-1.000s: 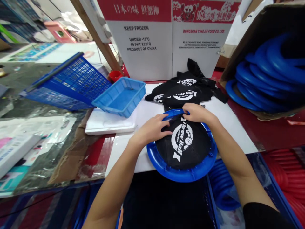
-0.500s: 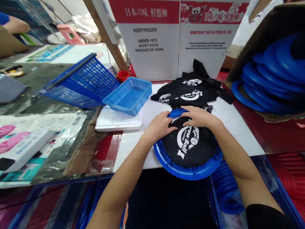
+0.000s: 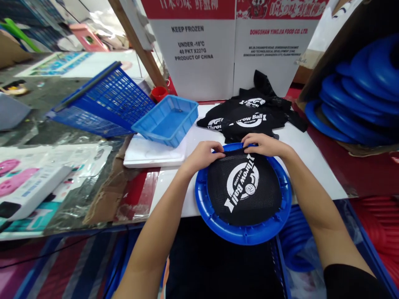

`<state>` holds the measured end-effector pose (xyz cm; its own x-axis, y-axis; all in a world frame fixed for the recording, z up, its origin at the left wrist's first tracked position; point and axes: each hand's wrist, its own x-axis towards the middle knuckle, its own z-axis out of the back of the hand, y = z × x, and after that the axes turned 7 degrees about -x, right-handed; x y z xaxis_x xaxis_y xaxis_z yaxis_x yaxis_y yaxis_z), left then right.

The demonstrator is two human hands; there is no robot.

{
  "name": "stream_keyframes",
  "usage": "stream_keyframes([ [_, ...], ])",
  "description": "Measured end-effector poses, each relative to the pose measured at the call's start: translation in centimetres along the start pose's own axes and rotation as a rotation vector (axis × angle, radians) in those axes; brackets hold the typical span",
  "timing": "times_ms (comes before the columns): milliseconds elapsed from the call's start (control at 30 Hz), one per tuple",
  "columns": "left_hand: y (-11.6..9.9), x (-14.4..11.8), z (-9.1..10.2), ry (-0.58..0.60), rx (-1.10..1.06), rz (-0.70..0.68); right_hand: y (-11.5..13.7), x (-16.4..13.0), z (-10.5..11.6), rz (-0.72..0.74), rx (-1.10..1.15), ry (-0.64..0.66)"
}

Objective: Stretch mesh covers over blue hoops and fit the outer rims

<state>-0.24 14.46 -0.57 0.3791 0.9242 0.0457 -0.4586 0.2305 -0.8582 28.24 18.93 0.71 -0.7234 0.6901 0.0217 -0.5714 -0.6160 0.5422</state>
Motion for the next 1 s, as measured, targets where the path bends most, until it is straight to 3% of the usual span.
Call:
stream_keyframes([
  [300, 0.8, 0.3, 0.4, -0.098, -0.131, -0.011, -0.9, 0.4, -0.8, -0.089, 0.202, -0.108],
  [633, 1.1, 0.4, 0.3, -0.07, -0.167, -0.039, -1.7, 0.6, -0.3, -0.036, 0.188, 0.056],
  [867, 0.7, 0.1, 0.4, -0.071, 0.016, -0.075, -1.4, 0.4, -0.2, -0.063, 0.131, 0.089],
  [1000, 0.9, 0.3, 0.0, -0.048, 0.0, -0.046, -1.4, 0.0, 0.6, -0.052, 0.141, 0.161],
])
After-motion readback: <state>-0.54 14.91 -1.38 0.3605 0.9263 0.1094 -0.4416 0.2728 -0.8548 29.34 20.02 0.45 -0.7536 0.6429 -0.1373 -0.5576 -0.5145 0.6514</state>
